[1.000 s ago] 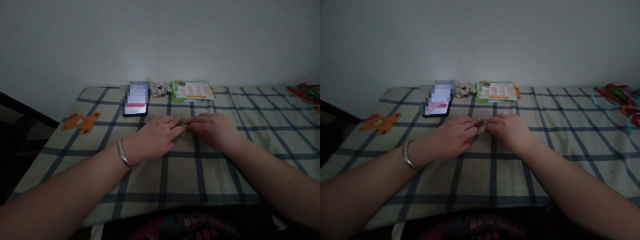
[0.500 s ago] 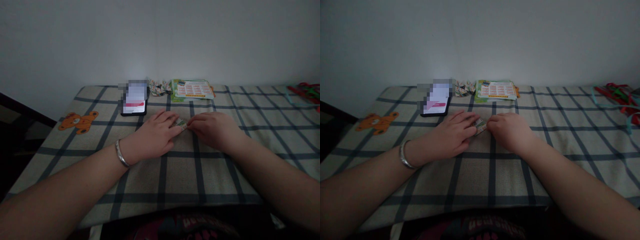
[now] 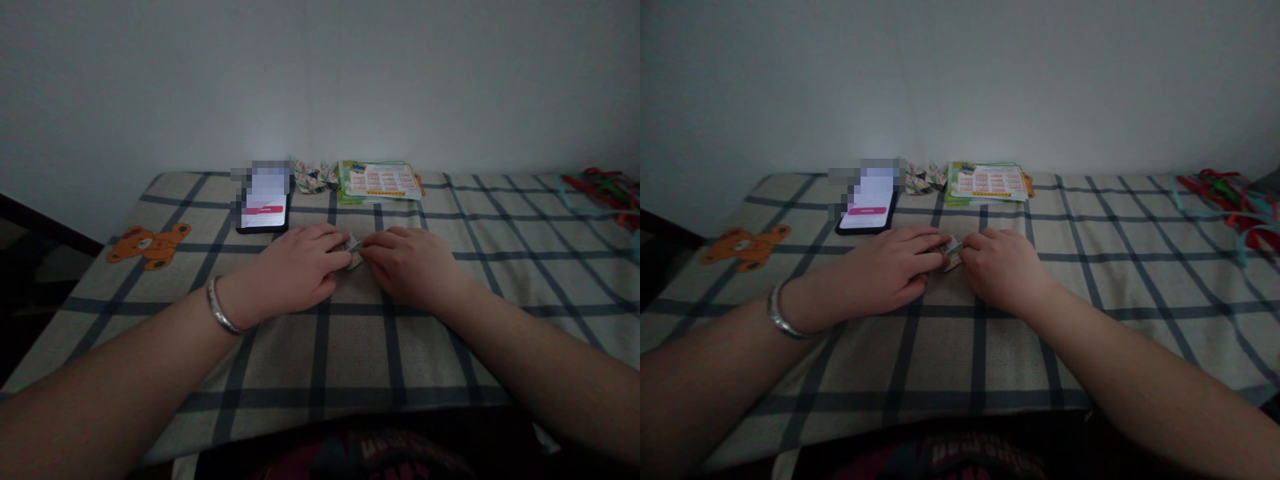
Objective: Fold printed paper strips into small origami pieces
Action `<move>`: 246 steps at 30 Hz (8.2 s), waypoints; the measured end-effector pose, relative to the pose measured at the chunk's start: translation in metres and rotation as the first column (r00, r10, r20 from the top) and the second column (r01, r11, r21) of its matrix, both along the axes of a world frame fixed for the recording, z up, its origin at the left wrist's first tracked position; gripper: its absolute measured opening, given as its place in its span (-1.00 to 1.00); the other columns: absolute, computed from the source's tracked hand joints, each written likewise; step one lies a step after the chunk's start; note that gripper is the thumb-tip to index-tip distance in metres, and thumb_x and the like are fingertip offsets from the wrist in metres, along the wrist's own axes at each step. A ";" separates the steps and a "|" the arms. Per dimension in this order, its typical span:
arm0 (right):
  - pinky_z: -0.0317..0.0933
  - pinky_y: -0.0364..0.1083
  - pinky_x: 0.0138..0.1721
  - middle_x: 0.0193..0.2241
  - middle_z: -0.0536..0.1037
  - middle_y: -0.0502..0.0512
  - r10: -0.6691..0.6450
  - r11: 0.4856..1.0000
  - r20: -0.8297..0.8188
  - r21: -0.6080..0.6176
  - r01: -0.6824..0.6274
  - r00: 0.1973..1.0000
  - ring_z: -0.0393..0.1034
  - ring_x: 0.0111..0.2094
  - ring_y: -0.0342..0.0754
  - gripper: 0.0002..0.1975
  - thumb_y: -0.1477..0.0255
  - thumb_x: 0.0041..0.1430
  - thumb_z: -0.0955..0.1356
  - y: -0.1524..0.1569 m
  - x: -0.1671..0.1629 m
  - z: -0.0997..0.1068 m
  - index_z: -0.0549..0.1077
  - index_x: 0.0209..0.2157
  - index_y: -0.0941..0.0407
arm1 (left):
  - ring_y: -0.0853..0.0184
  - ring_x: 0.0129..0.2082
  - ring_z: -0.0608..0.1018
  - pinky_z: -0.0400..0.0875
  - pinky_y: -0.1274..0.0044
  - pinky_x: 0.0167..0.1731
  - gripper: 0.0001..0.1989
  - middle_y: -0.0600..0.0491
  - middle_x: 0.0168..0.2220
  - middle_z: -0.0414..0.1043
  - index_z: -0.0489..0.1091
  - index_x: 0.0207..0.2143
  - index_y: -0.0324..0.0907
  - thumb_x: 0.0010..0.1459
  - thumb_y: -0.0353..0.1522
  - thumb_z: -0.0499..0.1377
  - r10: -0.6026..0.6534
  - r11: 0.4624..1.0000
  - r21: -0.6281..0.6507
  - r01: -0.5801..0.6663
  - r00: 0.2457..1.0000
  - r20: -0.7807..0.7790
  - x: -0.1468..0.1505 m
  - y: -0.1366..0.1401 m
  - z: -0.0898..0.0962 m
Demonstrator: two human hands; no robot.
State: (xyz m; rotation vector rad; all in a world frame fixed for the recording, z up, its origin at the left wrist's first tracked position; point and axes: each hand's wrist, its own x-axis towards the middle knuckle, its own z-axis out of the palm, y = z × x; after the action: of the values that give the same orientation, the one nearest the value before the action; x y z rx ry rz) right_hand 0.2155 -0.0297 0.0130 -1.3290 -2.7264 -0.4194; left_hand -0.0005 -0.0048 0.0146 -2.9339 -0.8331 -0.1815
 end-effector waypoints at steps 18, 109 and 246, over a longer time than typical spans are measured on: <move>0.13 0.08 -0.06 0.09 0.47 0.21 -0.002 1.000 -0.075 0.020 0.004 0.997 0.32 -0.02 0.14 -0.61 0.37 0.32 0.21 0.016 0.000 -0.012 0.40 0.11 0.18 | 0.08 0.25 0.30 0.21 0.17 0.21 -0.64 -0.14 0.24 0.25 0.38 0.04 -0.15 0.17 -0.38 0.10 0.011 1.000 0.017 -0.011 1.000 0.007 0.000 -0.001 -0.006; 0.14 -0.04 -0.31 -0.29 0.55 0.15 0.190 0.980 -0.067 -0.051 -0.193 0.980 0.38 -0.29 0.01 -0.79 0.43 0.28 0.26 0.022 -0.002 -0.003 0.52 -0.27 0.17 | 0.23 -0.14 0.49 0.44 0.39 -0.11 -0.79 -0.03 -0.15 0.46 0.47 -0.11 -0.25 0.24 -0.44 0.11 0.059 0.995 0.070 -0.068 0.990 0.127 -0.013 0.008 -0.009; 0.16 -0.11 -0.39 -0.38 0.59 0.01 -0.276 0.906 -0.377 -0.410 0.108 0.884 0.40 -0.40 -0.09 -0.83 0.36 0.16 0.34 0.026 0.004 -0.006 0.58 -0.26 0.03 | 0.29 -0.13 0.55 0.47 0.44 -0.10 -0.83 0.04 -0.15 0.54 0.52 -0.16 -0.15 0.23 -0.45 0.17 0.010 0.999 -0.045 0.006 0.939 0.344 -0.003 0.014 -0.020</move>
State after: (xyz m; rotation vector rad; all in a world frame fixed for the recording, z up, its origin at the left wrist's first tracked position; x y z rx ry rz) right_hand 0.2198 -0.0040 0.0073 -1.5641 -2.3765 0.3808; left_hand -0.0036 0.0093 -0.0051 -2.9880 -0.8882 -0.7035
